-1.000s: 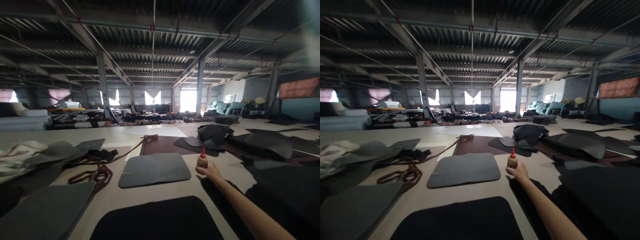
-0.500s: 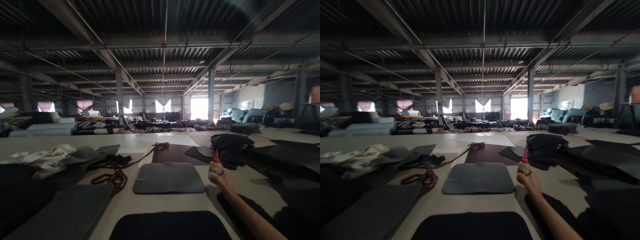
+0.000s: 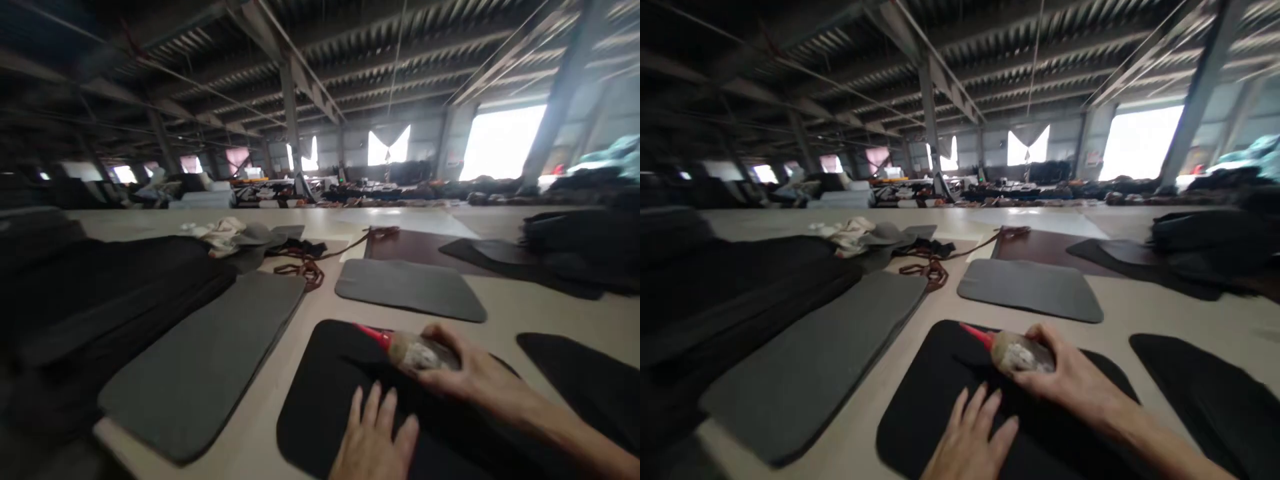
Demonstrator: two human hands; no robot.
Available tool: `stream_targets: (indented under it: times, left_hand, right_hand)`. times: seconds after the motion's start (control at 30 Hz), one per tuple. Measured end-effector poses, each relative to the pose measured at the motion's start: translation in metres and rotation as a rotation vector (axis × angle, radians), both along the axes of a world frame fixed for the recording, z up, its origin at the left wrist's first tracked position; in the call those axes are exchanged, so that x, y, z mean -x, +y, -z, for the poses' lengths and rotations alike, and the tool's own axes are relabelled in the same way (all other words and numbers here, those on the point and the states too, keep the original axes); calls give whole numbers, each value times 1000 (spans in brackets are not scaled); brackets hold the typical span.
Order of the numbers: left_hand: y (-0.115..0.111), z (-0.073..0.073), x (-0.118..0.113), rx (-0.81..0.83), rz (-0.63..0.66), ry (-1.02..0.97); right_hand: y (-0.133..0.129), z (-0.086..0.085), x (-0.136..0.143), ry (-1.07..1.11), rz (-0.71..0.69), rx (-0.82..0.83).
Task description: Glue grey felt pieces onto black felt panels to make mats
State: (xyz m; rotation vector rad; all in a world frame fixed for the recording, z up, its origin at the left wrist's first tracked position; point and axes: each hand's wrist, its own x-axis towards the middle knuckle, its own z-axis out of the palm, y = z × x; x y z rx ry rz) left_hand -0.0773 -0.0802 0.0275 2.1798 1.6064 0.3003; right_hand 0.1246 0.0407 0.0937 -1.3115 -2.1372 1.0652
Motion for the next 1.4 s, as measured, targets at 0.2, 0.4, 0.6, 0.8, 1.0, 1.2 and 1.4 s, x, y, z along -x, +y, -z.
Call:
stream_targets:
  times: [0.2, 0.4, 0.6, 0.8, 1.0, 1.2, 1.4]
  left_hand:
    - [-12, -20, 2, -40, 81, -205]
    - [-16, -22, 1, -46, 68, -257]
    - [-12, -20, 1, -49, 94, -274]
    - [-13, -9, -2, -101, 48, -369]
    - [-14, -8, 1, -112, 66, -362]
    - [-13, -4, 0, -128, 89, -327]
    - [-12, 1, -2, -62, 53, -330]
  right_hand:
    - [-6, 8, 23, 100, -174, 61]
    - [-19, 7, 58, 127, -337, -119]
    - [-32, 11, 79, 130, -577, -250]
    - [-34, 16, 91, 135, -637, -297]
    - [-33, 11, 100, 94, -664, -344]
    - [-34, -3, 109, 30, -710, -393]
    - [-38, -26, 124, -45, -795, -471]
